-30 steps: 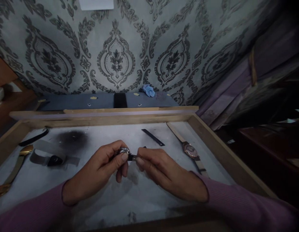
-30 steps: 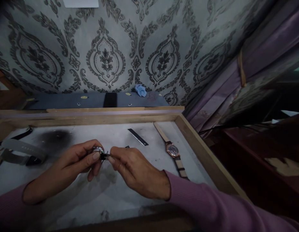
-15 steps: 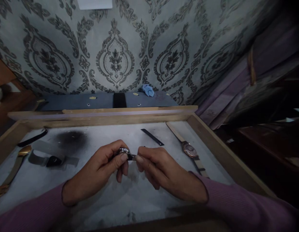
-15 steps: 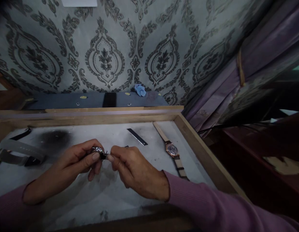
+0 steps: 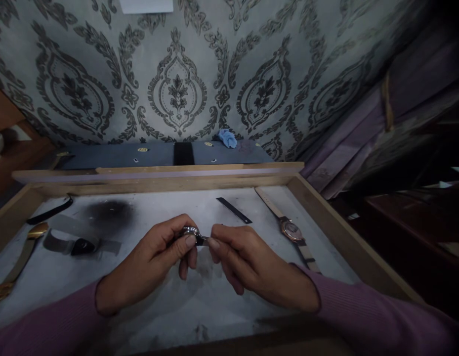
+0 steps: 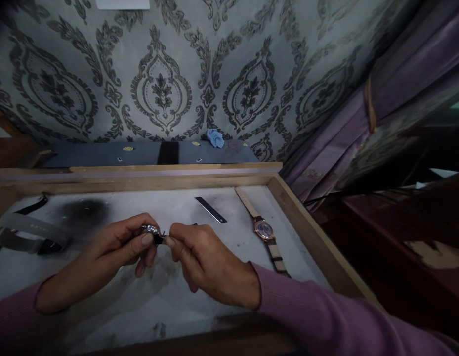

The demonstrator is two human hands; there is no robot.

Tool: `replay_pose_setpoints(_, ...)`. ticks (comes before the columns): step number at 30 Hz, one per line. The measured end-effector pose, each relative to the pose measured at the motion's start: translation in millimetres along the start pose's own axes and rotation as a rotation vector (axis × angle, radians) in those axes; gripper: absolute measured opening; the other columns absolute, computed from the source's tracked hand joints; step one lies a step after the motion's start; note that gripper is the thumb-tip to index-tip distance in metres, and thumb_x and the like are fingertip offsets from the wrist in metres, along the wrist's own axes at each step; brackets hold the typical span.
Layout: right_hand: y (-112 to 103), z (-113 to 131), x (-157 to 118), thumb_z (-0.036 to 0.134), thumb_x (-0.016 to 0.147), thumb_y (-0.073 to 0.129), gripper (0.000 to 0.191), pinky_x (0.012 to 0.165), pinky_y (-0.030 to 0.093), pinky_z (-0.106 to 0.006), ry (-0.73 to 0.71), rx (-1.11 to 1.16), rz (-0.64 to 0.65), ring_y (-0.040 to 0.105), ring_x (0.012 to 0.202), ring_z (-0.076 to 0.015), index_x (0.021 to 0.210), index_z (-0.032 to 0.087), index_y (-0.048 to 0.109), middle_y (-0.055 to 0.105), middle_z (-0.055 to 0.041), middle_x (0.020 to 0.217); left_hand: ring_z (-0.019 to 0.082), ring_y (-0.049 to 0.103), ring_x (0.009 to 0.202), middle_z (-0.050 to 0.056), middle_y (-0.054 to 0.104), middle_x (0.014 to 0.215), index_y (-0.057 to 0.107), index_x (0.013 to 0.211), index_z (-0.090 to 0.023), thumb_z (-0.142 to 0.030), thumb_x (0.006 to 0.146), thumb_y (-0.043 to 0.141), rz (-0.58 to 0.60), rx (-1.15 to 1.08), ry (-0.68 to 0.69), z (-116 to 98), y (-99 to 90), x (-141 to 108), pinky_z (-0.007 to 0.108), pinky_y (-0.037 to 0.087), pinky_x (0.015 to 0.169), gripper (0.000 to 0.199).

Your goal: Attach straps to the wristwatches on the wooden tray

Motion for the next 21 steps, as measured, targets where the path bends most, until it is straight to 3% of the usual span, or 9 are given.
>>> replay_pose_setpoints(13, 0.8, -1.5, -1.6, 0.040, 0.098, 0.034, 0.033, 0.035, 0.032, -0.017, 0.075, 0.010, -0.008, 0.039, 0.030, -0.0070, 0.072, 0.020, 0.042, 0.036, 0.0101, 0.039, 0.010, 0.055, 0.055, -0.002, 0.059, 0.067, 0.052, 0.081, -0.018, -0.029, 0.096, 0.044, -0.063, 0.162, 0.075, -6.0, 1.5, -3.3, 0.023, 0.042, 0.056, 0.020)
replay_pose_setpoints(21, 1.2, -2.3, -0.8, 0.037, 0.098, 0.034, 0.032, 0.035, 0.031, -0.015, 0.067, 0.042, -0.010, 0.041, 0.030, -0.0062, 0.072, 0.020, 0.042, 0.038, 0.0101, 0.038, 0.009, 0.055, 0.056, -0.002, 0.059, 0.071, 0.053, 0.082, -0.017, -0.028, 0.096, 0.044, -0.099, 0.060, 0.081, -3.3, 3.7, -4.2, 0.022, 0.044, 0.057, 0.019)
Point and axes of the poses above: each hand's wrist, its own x-axis towards the middle knuckle, its own y-axis out of the palm, z = x × y, the point moved 5 cm from there along x, towards the middle knuckle
